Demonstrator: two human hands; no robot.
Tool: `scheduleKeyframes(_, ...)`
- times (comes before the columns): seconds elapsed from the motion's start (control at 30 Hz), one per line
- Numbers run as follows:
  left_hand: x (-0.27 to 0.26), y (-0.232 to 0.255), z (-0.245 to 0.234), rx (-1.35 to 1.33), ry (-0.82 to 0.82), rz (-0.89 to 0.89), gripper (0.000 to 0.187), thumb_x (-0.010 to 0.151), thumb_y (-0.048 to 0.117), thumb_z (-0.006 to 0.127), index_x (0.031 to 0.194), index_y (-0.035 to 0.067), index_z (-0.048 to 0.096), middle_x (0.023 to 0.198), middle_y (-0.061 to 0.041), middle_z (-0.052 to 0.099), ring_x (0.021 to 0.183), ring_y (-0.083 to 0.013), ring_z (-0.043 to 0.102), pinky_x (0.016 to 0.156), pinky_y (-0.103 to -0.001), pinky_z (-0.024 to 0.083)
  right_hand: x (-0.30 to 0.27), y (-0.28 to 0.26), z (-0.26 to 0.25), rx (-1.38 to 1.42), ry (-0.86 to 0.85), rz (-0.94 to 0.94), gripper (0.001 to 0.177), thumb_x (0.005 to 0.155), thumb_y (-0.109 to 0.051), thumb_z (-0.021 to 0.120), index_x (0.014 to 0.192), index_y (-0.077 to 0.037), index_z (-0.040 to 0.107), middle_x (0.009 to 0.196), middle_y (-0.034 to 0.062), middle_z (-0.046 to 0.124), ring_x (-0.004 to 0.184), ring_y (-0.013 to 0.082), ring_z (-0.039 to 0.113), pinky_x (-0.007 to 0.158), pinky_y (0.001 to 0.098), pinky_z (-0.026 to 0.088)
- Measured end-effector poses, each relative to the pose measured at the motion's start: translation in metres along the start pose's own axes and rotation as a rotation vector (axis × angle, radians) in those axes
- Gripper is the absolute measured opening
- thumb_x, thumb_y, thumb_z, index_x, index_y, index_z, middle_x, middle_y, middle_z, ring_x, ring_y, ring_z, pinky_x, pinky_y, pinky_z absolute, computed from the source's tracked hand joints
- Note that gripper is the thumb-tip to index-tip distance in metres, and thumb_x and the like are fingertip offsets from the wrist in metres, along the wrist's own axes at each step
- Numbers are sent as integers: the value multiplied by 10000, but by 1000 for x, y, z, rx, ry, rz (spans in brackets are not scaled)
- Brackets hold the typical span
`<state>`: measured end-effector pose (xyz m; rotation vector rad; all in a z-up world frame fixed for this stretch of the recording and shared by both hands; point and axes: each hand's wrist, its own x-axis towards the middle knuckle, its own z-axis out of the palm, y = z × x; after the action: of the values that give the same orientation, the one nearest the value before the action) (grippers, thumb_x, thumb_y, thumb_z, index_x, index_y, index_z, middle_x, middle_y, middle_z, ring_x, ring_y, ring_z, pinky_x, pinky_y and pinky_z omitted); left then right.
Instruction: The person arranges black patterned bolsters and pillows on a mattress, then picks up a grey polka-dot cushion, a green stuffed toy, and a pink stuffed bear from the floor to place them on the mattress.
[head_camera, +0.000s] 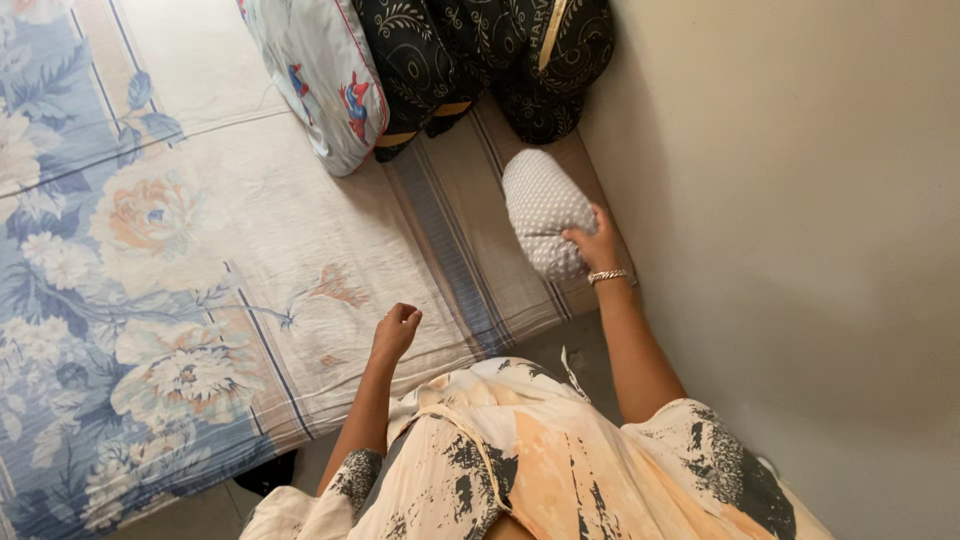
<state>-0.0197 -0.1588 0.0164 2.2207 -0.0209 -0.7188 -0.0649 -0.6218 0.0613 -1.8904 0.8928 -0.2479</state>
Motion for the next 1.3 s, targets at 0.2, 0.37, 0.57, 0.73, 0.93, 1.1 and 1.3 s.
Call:
scheduleKeyframes(0.2, 4, -1, 18, 64, 66, 22, 371, 928, 365, 668, 1111, 44, 702, 1059, -178, 746, 1027, -346, 692, 891, -442, 532, 47, -25, -69, -371, 170, 191, 890, 698, -263, 876, 1494, -242, 478, 1485, 165, 505, 1312, 376, 466, 1055, 597, 354)
scheduleKeyframes(0.37, -8, -3, 27, 43, 102, -15, 359, 925, 360, 662, 1109, 55, 705, 1048, -162, 756, 1013, -334, 700, 880, -443, 533, 47, 4, -67, -588, 174, 429, 751, 778, -338, 809, 1449, -213, 494, 1492, 183, 486, 1382, 441, 398, 1115, 685, 276)
scheduleKeyframes(0.57, -17, 12, 32, -15, 153, -39, 327, 938, 336, 661, 1115, 63, 692, 1049, -150, 748, 968, -320, 708, 849, -430, 545, -5, 42, 38, -313, -315, 63, 439, 859, -289, 766, 1246, -97, 688, 1168, 118, 737, 1079, 259, 698, 936, 384, 548)
scheduleKeyframes(0.73, -36, 15, 24, -103, 300, 25, 301, 940, 292, 674, 1131, 61, 655, 1134, -145, 704, 927, -281, 715, 831, -412, 554, -74, 26, 113, -225, -626, 65, 336, 897, -271, 715, 1181, -93, 721, 1096, 102, 773, 1033, 202, 720, 907, 334, 562)
scheduleKeyframes(0.93, -102, -14, -17, -157, 483, -3, 313, 920, 273, 694, 1156, 71, 649, 1173, -145, 637, 911, -293, 692, 817, -428, 551, -141, -4, 170, -315, -855, -28, 321, 930, -236, 667, 1206, -82, 720, 1136, 73, 760, 1058, 171, 703, 913, 311, 549)
scheduleKeyframes(1.1, -181, -88, -65, -236, 632, -82, 302, 932, 267, 672, 1151, 60, 649, 1168, -142, 640, 900, -267, 703, 822, -412, 555, -194, -33, 211, -361, -946, -91, 325, 938, -221, 632, 1222, -82, 709, 1114, 68, 768, 1016, 158, 706, 869, 315, 557)
scheduleKeyframes(1.3, -301, -206, -109, -284, 761, -253, 312, 929, 292, 682, 1140, 63, 665, 1137, -128, 671, 901, -249, 705, 836, -406, 549, -281, -57, 264, -407, -983, -200, 322, 938, -221, 674, 1208, -51, 724, 1090, 71, 756, 966, 141, 679, 849, 300, 540)
